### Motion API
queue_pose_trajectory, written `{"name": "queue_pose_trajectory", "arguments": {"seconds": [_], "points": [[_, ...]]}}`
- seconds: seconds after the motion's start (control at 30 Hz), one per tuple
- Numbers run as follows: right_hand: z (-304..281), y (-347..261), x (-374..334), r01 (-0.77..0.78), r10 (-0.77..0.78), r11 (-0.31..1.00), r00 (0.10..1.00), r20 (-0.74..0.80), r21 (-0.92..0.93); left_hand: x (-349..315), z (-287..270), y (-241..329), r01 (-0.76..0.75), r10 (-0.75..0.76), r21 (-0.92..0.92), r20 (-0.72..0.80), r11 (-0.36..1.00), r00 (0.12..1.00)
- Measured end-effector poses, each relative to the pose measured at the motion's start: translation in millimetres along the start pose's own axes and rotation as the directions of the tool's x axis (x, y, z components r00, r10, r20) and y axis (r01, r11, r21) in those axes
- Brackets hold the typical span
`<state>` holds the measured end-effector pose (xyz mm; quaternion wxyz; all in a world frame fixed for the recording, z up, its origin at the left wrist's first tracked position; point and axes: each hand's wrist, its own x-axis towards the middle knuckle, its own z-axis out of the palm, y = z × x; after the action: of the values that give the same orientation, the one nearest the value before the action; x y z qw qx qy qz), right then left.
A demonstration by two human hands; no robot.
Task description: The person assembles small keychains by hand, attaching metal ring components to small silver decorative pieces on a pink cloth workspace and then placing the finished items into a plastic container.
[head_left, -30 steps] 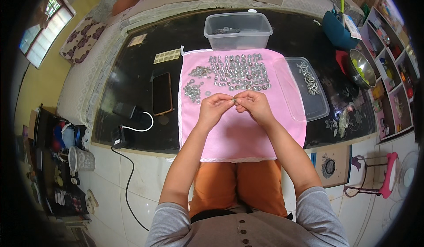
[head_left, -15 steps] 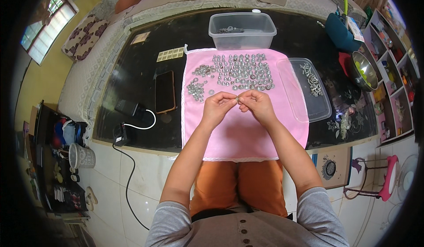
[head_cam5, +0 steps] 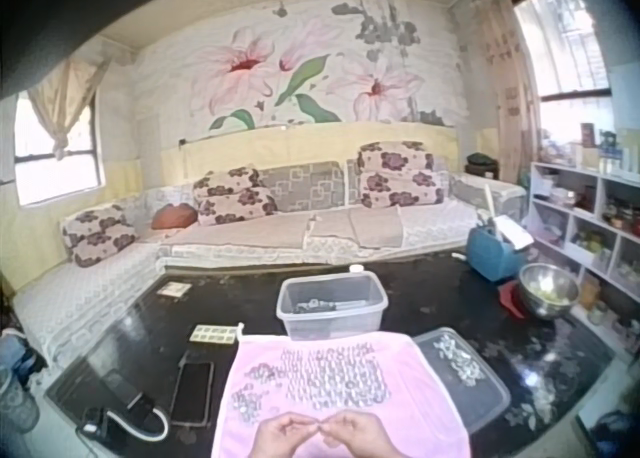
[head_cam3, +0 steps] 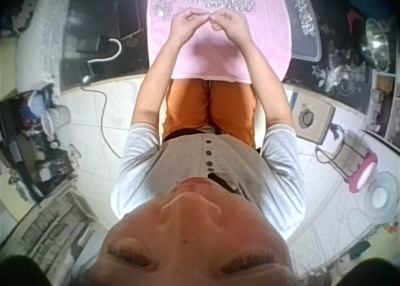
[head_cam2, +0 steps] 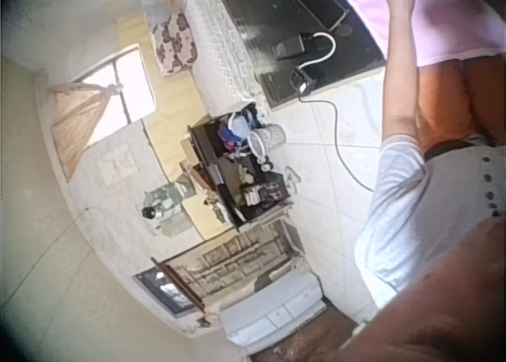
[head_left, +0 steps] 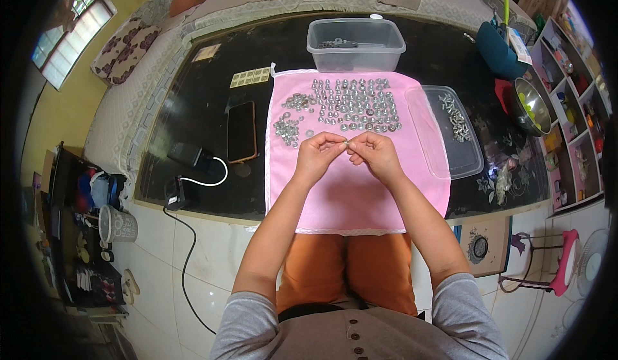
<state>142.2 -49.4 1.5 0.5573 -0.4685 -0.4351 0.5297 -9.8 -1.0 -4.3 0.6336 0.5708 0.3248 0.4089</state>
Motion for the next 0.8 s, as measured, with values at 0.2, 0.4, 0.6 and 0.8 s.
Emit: {"name": "queue_pose_trajectory", "arguments": {"seconds": [0.2,0.4,0.6,0.8], "points": [[0.6,1.8,1.6,0.030,-0.030,0.999,1.000,-0.001,0.032,-0.6,1.6,1.5,-0.004,0.004,0.011,0.006,1.000,1.000],[-0.8,0.0,0.8,0.031,-0.032,0.998,0.999,0.016,0.061,1.0,0.0,-2.4,-0.013,0.013,0.028,0.006,1.000,1.000],[0.6,-4.2,-0.9,0.007,-0.008,0.998,1.000,0.013,0.065,0.7,0.9,-0.9,-0.010,0.010,-0.006,0.008,1.000,1.000],[-0.2,-1.2,0.2,0.013,-0.013,0.997,1.000,-0.001,0.081,0.2,1.1,0.2,0.001,-0.002,0.003,0.013,1.000,1.000]]}}
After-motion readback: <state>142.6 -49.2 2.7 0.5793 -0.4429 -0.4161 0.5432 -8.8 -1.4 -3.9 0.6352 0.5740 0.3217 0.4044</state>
